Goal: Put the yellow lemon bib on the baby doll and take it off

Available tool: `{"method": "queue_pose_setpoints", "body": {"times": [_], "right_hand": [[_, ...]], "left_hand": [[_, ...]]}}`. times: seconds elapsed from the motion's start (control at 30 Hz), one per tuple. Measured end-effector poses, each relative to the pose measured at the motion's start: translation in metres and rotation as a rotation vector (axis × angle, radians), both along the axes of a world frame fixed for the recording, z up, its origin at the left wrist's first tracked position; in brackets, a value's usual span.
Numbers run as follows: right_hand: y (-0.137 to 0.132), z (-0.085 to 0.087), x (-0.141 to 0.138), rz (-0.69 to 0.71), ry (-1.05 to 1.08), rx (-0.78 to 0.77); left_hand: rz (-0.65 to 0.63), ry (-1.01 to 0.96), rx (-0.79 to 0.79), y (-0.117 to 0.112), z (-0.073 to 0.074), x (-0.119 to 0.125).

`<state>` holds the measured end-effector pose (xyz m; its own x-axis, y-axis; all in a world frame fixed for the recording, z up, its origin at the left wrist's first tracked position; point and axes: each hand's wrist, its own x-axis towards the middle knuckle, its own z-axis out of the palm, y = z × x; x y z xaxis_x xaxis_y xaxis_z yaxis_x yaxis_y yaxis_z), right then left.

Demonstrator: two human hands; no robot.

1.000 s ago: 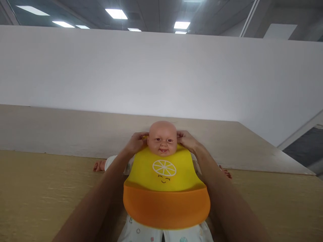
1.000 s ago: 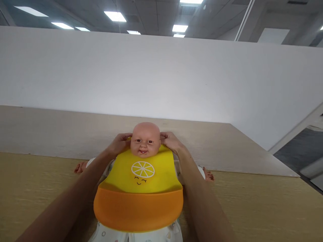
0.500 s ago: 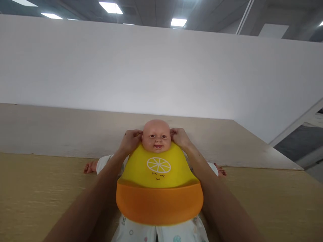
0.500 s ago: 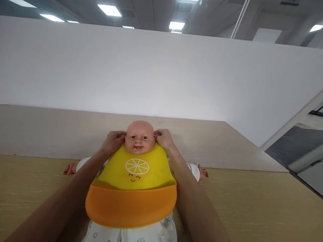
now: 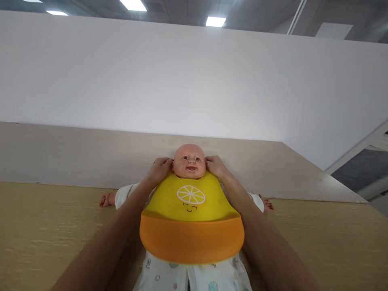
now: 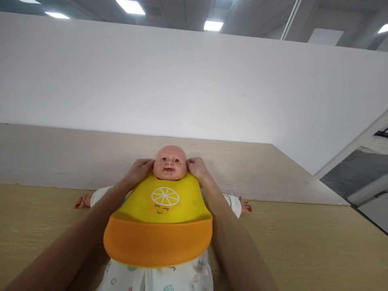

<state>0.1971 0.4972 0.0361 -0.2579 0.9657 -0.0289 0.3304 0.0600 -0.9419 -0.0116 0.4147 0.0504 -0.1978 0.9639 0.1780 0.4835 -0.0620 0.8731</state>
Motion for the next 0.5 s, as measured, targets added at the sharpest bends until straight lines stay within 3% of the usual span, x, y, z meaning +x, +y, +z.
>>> {"method": "queue_pose_setpoints", "body": {"times": [0.2,0.5], "right_hand": [[0.001,-0.012,0.000,0.008,0.062,-0.063],[-0.005,-0.017,0.003,-0.039,0.037,-0.026]], "left_hand": [[0.003,0.001,-0.058,0.003,-0.008,0.001],[-0.003,-0.132,-0.093,0.002,-0.014,-0.001]]}}
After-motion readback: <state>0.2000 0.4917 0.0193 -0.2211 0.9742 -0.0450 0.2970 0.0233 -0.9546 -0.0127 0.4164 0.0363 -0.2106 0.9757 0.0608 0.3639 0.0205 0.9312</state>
